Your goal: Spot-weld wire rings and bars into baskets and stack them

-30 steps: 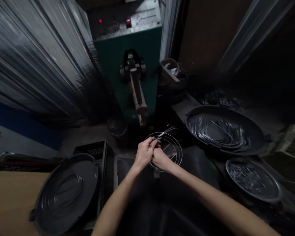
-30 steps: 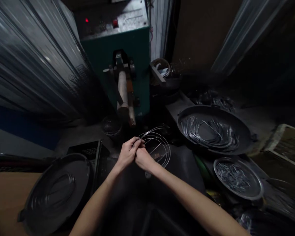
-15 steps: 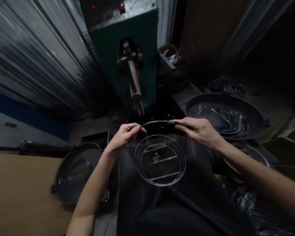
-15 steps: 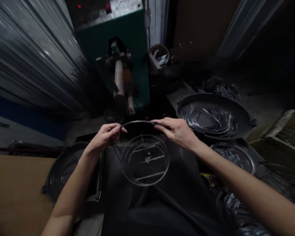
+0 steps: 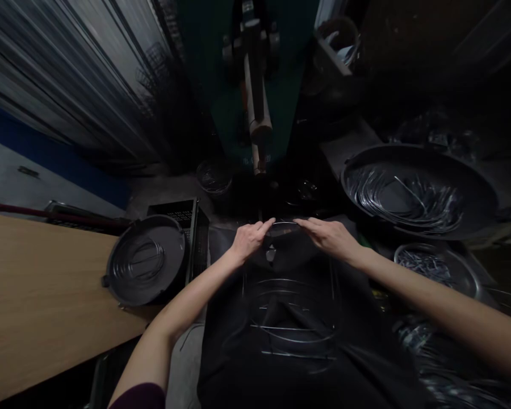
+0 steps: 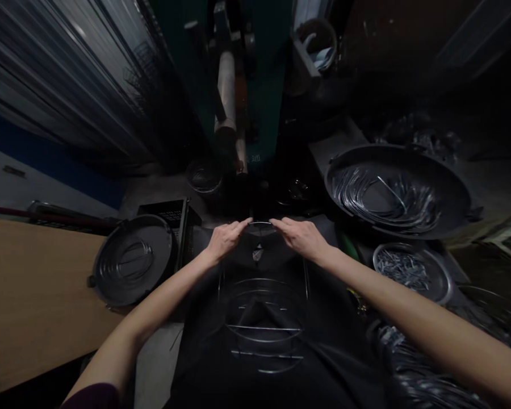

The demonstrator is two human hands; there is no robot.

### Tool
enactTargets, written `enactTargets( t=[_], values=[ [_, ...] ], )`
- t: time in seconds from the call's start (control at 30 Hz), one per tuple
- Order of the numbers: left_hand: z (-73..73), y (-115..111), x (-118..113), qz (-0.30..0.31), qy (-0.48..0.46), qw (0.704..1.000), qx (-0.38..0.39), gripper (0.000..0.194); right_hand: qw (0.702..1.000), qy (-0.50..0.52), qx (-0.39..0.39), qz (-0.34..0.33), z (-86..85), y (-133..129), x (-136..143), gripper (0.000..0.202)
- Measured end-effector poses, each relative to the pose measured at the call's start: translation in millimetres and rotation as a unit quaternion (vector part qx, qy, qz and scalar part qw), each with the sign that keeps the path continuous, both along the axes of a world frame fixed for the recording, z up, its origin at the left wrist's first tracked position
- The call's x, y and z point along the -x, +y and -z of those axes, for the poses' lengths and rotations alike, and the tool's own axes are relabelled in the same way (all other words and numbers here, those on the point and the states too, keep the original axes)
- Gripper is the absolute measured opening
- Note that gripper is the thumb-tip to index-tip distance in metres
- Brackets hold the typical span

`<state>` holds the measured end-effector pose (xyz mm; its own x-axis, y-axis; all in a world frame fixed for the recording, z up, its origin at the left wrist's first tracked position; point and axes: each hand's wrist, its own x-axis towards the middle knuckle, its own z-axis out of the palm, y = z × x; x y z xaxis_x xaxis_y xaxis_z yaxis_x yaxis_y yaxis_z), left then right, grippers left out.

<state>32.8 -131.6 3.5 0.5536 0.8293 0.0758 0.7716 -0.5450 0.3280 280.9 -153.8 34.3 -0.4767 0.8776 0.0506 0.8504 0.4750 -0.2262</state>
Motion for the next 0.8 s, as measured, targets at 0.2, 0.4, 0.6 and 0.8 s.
enactTargets(
  t=[0.2,0.4,0.6,0.8],
  values=[
    [15.9,12.0,-3.9,0.033,-0.029,0.998,0.053,0.047,0.992,-0.116,0.047,0.019,10.1,2.1,6.8,0.048],
    [-23.2,53.3,5.8,0.007,-0.103,0.992,0.074,0.039,0.982,-0.184,0.041,0.018,-28.0,52.8,30.4,0.054],
    [-71.7,89.9,19.6,-0.038,-0.038,0.998,0.020,0.034,0.988,-0.155,-0.001,0.012,-55.9,97.0,46.5,0.047],
    [-84.1,111.3,23.7,-0.041,-0.004,0.999,-0.008,0.033,0.992,-0.127,-0.011,0.016,-61.4,121.2,50.7,0.033]
  ],
)
